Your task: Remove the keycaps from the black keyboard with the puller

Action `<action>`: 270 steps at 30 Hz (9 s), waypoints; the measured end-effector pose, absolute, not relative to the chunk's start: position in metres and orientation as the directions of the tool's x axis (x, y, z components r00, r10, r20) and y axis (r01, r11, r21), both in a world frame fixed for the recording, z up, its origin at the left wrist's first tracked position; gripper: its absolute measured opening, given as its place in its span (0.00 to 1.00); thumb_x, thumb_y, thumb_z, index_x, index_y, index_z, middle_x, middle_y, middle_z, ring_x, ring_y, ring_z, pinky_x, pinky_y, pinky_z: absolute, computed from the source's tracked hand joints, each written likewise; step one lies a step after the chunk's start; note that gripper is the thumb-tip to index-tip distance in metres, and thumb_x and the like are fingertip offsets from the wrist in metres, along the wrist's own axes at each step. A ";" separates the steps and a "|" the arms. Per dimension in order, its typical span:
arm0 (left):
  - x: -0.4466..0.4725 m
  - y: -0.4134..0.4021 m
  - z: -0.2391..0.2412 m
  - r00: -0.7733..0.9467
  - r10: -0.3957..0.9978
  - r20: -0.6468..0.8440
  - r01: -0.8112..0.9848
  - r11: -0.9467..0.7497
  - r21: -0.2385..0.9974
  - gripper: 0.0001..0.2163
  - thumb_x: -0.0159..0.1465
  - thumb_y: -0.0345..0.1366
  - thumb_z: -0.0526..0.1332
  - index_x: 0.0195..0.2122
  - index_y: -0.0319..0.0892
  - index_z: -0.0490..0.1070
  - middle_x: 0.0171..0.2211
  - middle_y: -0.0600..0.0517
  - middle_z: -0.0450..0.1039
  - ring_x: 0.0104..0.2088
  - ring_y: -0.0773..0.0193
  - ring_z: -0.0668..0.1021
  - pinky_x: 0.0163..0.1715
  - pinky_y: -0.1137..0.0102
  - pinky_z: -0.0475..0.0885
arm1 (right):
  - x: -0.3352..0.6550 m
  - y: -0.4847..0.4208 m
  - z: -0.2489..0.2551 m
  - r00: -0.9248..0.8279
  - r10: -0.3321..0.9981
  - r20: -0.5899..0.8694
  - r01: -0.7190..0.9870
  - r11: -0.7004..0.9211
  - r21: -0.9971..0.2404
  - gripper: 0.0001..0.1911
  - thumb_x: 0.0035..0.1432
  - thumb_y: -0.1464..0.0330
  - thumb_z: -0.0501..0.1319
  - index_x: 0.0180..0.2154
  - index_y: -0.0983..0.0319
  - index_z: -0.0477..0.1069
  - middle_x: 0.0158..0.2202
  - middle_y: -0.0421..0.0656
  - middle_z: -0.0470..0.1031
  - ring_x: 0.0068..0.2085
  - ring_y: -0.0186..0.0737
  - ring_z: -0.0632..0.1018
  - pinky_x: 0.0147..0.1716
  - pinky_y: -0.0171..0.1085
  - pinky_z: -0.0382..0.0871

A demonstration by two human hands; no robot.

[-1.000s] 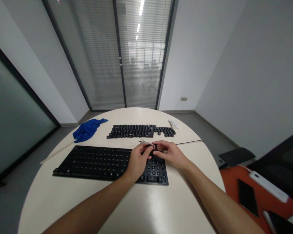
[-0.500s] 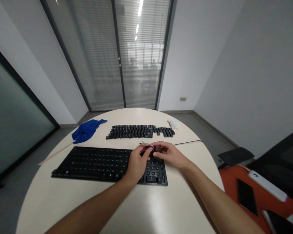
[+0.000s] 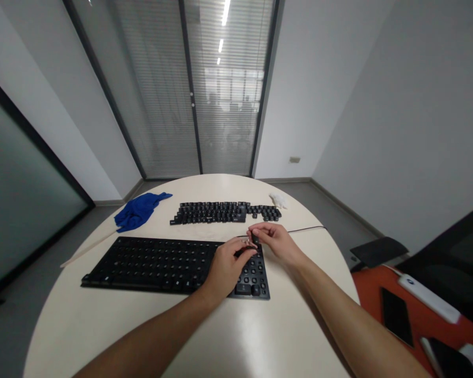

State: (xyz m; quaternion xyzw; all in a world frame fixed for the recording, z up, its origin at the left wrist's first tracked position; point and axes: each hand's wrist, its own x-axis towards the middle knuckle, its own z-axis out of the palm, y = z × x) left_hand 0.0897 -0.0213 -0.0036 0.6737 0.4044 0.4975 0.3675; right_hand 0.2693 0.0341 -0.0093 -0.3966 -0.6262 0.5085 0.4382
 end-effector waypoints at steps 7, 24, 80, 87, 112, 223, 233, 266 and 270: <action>0.091 -0.020 -0.007 0.126 0.941 0.314 0.181 -0.333 0.925 0.06 0.63 0.36 0.62 0.36 0.42 0.80 0.37 0.48 0.80 0.39 0.58 0.80 0.43 0.66 0.75 | 0.302 0.052 -0.006 0.004 0.957 0.292 0.195 0.285 -0.938 0.22 0.55 0.50 0.64 0.40 0.63 0.75 0.43 0.50 0.80 0.45 0.46 0.78 0.50 0.45 0.69; 0.092 -0.018 -0.010 0.079 0.971 0.227 0.130 -0.235 0.963 0.07 0.61 0.38 0.63 0.36 0.42 0.80 0.36 0.47 0.80 0.38 0.57 0.79 0.36 0.67 0.76 | 0.366 0.086 -0.043 0.249 0.914 0.321 0.603 0.113 -0.790 0.19 0.51 0.62 0.64 0.44 0.64 0.72 0.42 0.51 0.80 0.33 0.42 0.79 0.38 0.45 0.73; 0.077 -0.057 0.013 0.462 0.854 0.240 0.443 -0.457 0.771 0.06 0.66 0.33 0.58 0.38 0.39 0.74 0.35 0.50 0.75 0.34 0.63 0.75 0.34 0.71 0.68 | 0.306 0.050 -0.003 0.057 0.810 0.584 0.654 0.412 -0.635 0.14 0.61 0.64 0.58 0.47 0.61 0.72 0.45 0.50 0.77 0.42 0.46 0.76 0.40 0.43 0.71; 0.077 -0.064 0.001 0.566 0.736 0.370 0.374 -0.630 0.681 0.06 0.67 0.33 0.58 0.38 0.39 0.74 0.35 0.49 0.74 0.38 0.62 0.76 0.39 0.70 0.68 | 0.278 0.026 -0.003 -0.354 0.826 0.439 0.514 0.564 -0.647 0.12 0.64 0.66 0.57 0.47 0.59 0.72 0.41 0.44 0.77 0.37 0.39 0.76 0.34 0.36 0.70; 0.085 -0.043 -0.007 0.215 0.975 -0.048 -0.016 0.052 0.999 0.10 0.62 0.40 0.63 0.32 0.39 0.66 0.27 0.54 0.72 0.27 0.66 0.80 0.28 0.74 0.76 | 0.277 0.019 0.007 -0.484 0.833 0.269 0.520 0.521 -0.677 0.10 0.62 0.65 0.59 0.37 0.62 0.78 0.34 0.45 0.79 0.34 0.39 0.77 0.33 0.35 0.69; 0.081 -0.048 -0.010 0.007 0.996 0.087 -0.092 -0.086 0.992 0.11 0.60 0.40 0.63 0.38 0.37 0.75 0.38 0.47 0.76 0.39 0.60 0.78 0.32 0.71 0.80 | 0.351 0.069 -0.028 -0.061 0.895 0.441 0.938 0.202 -0.281 0.13 0.58 0.63 0.62 0.42 0.59 0.80 0.49 0.49 0.73 0.51 0.53 0.69 0.53 0.49 0.64; 0.046 -0.041 0.025 0.277 0.938 0.208 0.364 -0.303 0.881 0.09 0.62 0.39 0.62 0.36 0.37 0.75 0.35 0.47 0.78 0.31 0.63 0.79 0.30 0.71 0.74 | 0.333 0.060 -0.015 -0.074 0.842 0.535 0.890 0.298 -0.345 0.12 0.59 0.64 0.60 0.42 0.60 0.79 0.50 0.50 0.73 0.52 0.52 0.70 0.54 0.50 0.65; 0.030 -0.038 0.040 0.566 0.824 0.025 0.218 -0.178 0.959 0.10 0.67 0.39 0.57 0.45 0.41 0.71 0.40 0.48 0.76 0.36 0.64 0.77 0.33 0.72 0.71 | 0.269 0.016 0.011 -0.672 0.605 0.428 0.374 0.775 -0.509 0.08 0.63 0.67 0.60 0.41 0.58 0.77 0.38 0.45 0.78 0.43 0.43 0.75 0.46 0.45 0.68; 0.029 -0.040 0.046 0.602 0.798 0.028 0.238 -0.212 0.948 0.08 0.65 0.36 0.60 0.44 0.41 0.72 0.41 0.48 0.78 0.42 0.60 0.78 0.44 0.67 0.71 | 0.270 0.017 0.011 -0.671 0.615 0.414 0.387 0.767 -0.513 0.08 0.64 0.66 0.60 0.42 0.58 0.76 0.38 0.45 0.78 0.43 0.43 0.75 0.46 0.45 0.68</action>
